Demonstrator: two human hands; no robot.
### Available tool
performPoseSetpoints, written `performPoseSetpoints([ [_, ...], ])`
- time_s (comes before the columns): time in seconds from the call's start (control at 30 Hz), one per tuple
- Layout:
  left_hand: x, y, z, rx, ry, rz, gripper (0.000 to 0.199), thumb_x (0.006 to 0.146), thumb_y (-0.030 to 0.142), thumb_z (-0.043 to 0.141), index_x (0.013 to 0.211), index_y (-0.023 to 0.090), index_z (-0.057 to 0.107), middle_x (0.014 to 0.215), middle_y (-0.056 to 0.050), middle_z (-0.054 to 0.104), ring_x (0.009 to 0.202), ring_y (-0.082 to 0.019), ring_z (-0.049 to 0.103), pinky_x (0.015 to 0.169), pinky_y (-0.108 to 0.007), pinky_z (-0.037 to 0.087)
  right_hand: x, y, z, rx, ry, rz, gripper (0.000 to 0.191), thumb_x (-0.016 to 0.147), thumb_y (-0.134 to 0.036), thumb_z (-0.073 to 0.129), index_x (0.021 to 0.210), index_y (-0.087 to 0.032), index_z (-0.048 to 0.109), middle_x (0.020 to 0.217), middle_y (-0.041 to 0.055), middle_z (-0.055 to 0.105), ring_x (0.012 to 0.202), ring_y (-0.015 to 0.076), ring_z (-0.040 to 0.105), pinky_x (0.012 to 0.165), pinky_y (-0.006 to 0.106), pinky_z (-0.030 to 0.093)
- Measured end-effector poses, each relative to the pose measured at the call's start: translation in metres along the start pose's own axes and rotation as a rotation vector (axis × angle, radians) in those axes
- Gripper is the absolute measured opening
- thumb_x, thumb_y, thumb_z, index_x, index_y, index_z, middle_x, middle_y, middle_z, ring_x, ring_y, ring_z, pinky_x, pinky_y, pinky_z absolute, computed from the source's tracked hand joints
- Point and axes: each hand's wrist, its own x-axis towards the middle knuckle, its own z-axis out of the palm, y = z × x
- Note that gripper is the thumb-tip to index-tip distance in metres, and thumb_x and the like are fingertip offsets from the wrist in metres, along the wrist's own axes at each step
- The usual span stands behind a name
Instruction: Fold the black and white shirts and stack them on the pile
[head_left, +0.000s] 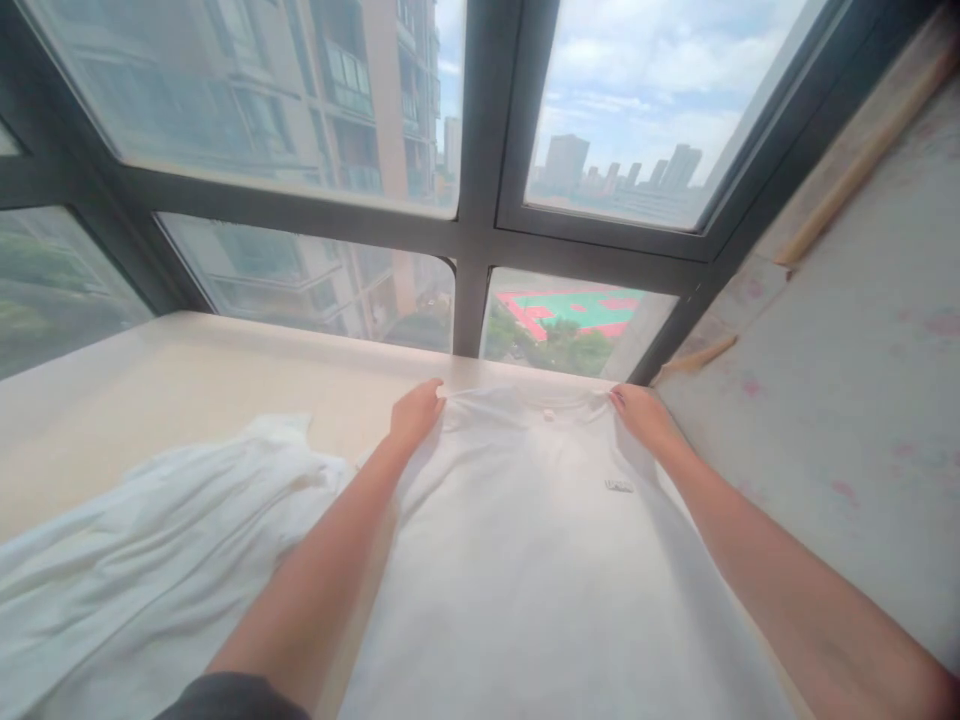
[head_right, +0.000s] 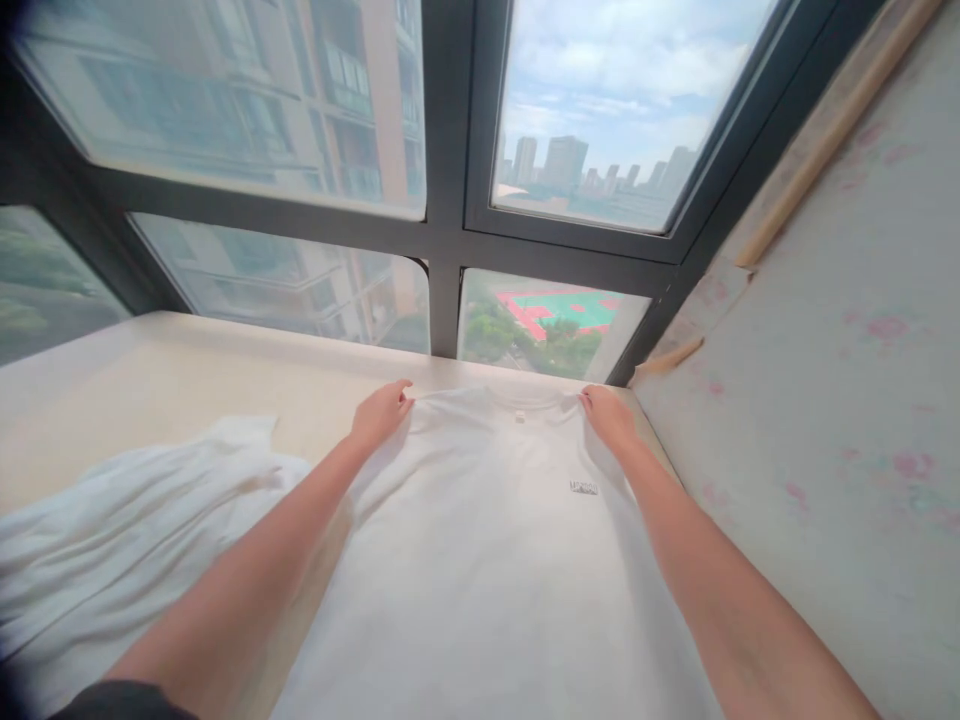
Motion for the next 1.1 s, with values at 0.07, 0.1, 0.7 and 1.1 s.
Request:
performPoseSetpoints([
  [0.07, -0.006, -0.004, 0.008, 0.004, 0.021, 0.014, 0.039, 0.092, 0.016, 0.041, 0.128, 0.017, 0.055, 0.118, -0.014, 0.066, 0.105, -0.025, 0.063, 0.083, -0.035, 0.047, 0.003, -0.001, 0.018, 0.012, 0.003, -0.029, 0.036, 0.094, -0.031, 0.041, 0.116, -0.016, 0.065, 0.12, 0.0166, 0.067, 0.107, 0.0272, 0.063, 0.088, 0.036, 0.048],
  [0.1, -0.012, -0.003, 0.008, 0.012, 0.027, 0.028, 0.039, 0.091, 0.013, 0.04, 0.126, 0.014, 0.056, 0.117, -0.016, 0.065, 0.106, -0.027, 0.062, 0.086, -0.037, 0.047, 0.001, -0.002, 0.025, 0.02, 0.009, -0.043, 0.04, 0.093, -0.03, 0.041, 0.124, -0.015, 0.061, 0.128, 0.0177, 0.063, 0.116, 0.0289, 0.059, 0.095, 0.039, 0.047],
  [0.7, -0.127, 0.025, 0.039, 0.126, -0.129, 0.326, 0.06, 0.095, 0.052, 0.044, 0.147, 0.022, 0.047, 0.158, -0.014, 0.034, 0.147, -0.037, 0.028, 0.117, -0.061, 0.02, -0.17, 0.026, 0.004, -0.01, -0.036, 0.084, 0.045, 0.1, -0.035, 0.032, 0.139, -0.021, 0.05, 0.147, 0.0109, 0.051, 0.137, 0.022, 0.046, 0.113, 0.04, 0.037],
  [1.1, -0.115, 0.015, 0.032, 0.187, -0.161, 0.305, 0.06, 0.096, 0.05, 0.04, 0.15, 0.023, 0.042, 0.16, -0.011, 0.031, 0.149, -0.035, 0.025, 0.117, -0.06, 0.019, -0.091, 0.084, -0.011, -0.105, -0.388, 0.333, 0.025, 0.095, -0.036, 0.06, 0.109, -0.015, 0.065, 0.106, 0.0071, 0.068, 0.09, 0.0173, 0.066, 0.081, 0.036, 0.056],
])
